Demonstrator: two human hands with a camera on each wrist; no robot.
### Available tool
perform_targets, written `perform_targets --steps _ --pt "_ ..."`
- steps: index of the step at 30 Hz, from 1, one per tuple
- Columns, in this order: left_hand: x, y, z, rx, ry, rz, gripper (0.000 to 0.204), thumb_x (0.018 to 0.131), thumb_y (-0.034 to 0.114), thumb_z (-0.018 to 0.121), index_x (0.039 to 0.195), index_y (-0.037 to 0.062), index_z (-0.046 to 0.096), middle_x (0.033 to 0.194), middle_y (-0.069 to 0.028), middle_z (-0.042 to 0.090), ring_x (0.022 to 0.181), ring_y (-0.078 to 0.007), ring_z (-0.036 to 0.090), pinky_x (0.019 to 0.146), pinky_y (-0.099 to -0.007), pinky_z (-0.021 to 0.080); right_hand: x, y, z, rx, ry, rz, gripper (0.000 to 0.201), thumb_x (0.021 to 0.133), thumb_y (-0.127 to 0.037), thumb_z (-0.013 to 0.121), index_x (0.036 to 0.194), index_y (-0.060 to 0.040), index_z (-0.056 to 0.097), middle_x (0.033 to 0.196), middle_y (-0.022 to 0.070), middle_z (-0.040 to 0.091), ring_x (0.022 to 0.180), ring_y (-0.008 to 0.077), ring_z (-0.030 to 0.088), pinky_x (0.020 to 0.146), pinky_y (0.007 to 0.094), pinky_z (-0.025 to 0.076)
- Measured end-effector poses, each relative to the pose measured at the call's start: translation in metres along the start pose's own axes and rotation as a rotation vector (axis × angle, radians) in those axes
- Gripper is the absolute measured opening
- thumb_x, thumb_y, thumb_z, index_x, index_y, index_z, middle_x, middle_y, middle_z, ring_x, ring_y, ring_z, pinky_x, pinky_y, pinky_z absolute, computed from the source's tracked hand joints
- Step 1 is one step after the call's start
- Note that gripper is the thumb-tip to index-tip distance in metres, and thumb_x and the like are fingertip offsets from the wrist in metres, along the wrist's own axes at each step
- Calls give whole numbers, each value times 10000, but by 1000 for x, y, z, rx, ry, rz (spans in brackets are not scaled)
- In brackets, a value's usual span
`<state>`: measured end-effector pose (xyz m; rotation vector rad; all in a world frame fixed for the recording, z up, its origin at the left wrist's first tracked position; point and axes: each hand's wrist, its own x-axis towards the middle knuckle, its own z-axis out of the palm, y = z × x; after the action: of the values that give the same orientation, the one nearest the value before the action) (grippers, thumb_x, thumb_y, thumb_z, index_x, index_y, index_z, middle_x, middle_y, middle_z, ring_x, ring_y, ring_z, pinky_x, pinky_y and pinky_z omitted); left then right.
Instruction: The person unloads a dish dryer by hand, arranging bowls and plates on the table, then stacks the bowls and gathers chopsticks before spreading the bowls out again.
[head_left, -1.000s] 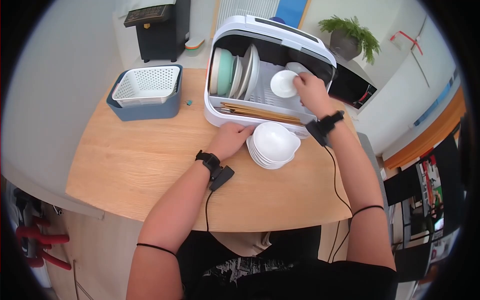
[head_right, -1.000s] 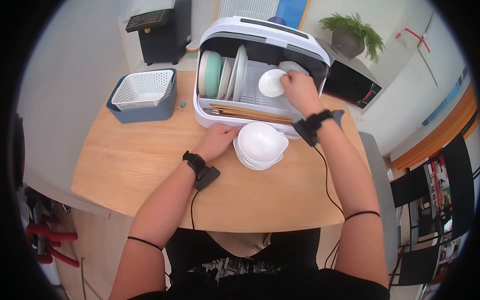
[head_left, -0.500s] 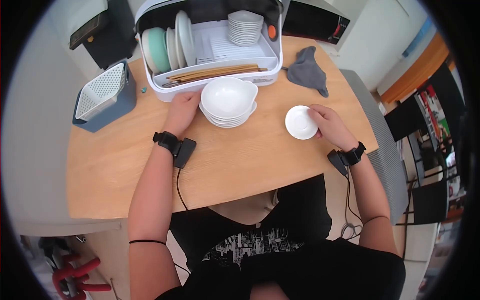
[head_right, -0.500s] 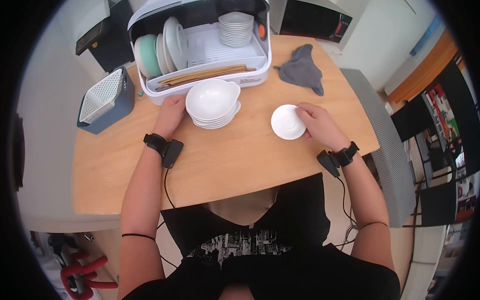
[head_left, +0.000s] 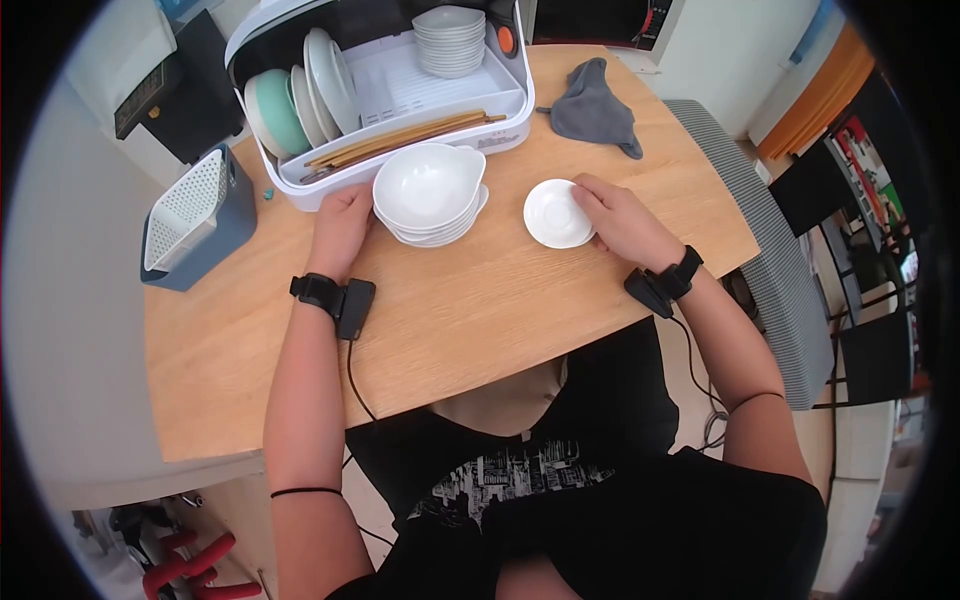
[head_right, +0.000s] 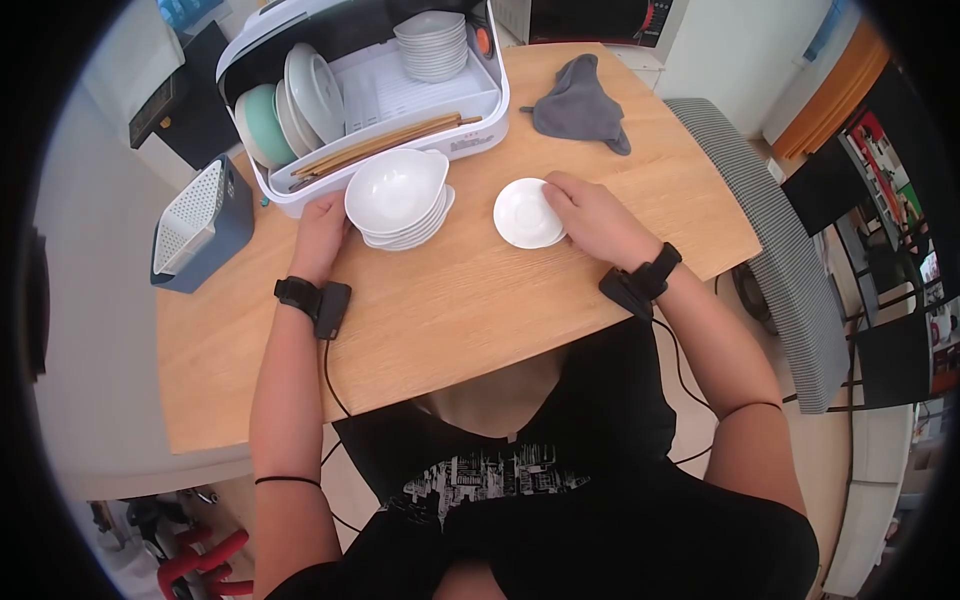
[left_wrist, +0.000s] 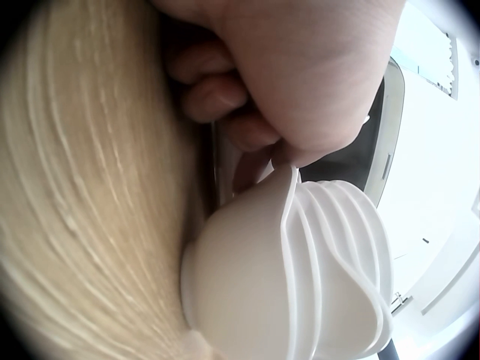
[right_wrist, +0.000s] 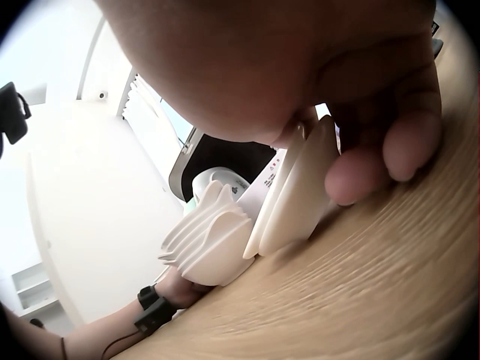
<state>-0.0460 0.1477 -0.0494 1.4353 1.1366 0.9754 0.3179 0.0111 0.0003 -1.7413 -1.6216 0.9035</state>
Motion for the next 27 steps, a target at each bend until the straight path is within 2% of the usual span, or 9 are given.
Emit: perform_targets --steps 8,11,13,14,16,17,20,22,27 --pt "5 -6 -3 18 -11 0 414 1150 322 593 978 4 795 765 80 596 674 -36 425 604 -255 331 0 0 -4 -13 22 38 391 1180 -352 433 1270 -20 617 867 134 696 606 206 655 598 340 560" --pt "6 -7 -5 47 -7 -1 416 1149 324 596 971 2 791 763 80 595 673 -38 425 605 -255 333 -2 1 -8 -58 47 37 387 1183 -355 436 1259 -19 614 860 160 696 601 221 660 606 363 562" --pt "6 -7 -5 43 -13 -4 417 1149 327 597 972 2 791 766 80 595 675 -38 429 606 -256 333 -4 -1 -10 -116 40 36 379 1182 -336 436 1266 -6 601 881 197 714 650 271 692 671 415 573" --pt "6 -6 -5 39 -16 -9 418 1149 330 598 973 3 791 768 79 596 676 -38 432 607 -256 334 -3 3 -10 -116 42 36 379 1182 -336 436 1266 -6 601 881 197 714 650 271 692 671 415 573" --pt "2 -2 -1 3 -12 -2 417 1148 331 598 968 7 790 762 79 590 673 -38 433 605 -256 332 2 19 -8 -188 103 -39 358 1190 -310 439 1311 -6 584 860 133 684 634 197 638 629 356 544" --pt "0 0 1 -33 -6 3 417 1148 331 599 962 10 788 757 80 583 670 -38 434 602 -256 330 3 28 -7 -187 104 -39 358 1190 -310 439 1311 -6 584 860 133 684 634 197 638 629 356 544" --pt "4 -6 -2 -39 -21 24 405 1140 327 610 931 25 783 735 82 563 659 -35 430 595 -255 323 6 31 -8 -208 153 -98 346 1180 -280 463 1303 23 576 932 165 710 701 229 664 690 379 553" --pt "11 -13 -8 0 -26 17 402 1135 325 615 916 31 780 727 84 556 653 -34 425 590 -255 319 2 21 -11 -138 107 20 380 1161 -272 464 1280 72 572 1050 307 743 930 437 736 843 484 559" --pt "8 -12 -6 44 -12 33 404 1126 329 622 884 43 770 709 91 540 638 -34 407 577 -258 307 5 30 -14 -192 91 -5 384 1146 -283 491 1270 68 587 1071 311 747 968 433 736 868 480 560"
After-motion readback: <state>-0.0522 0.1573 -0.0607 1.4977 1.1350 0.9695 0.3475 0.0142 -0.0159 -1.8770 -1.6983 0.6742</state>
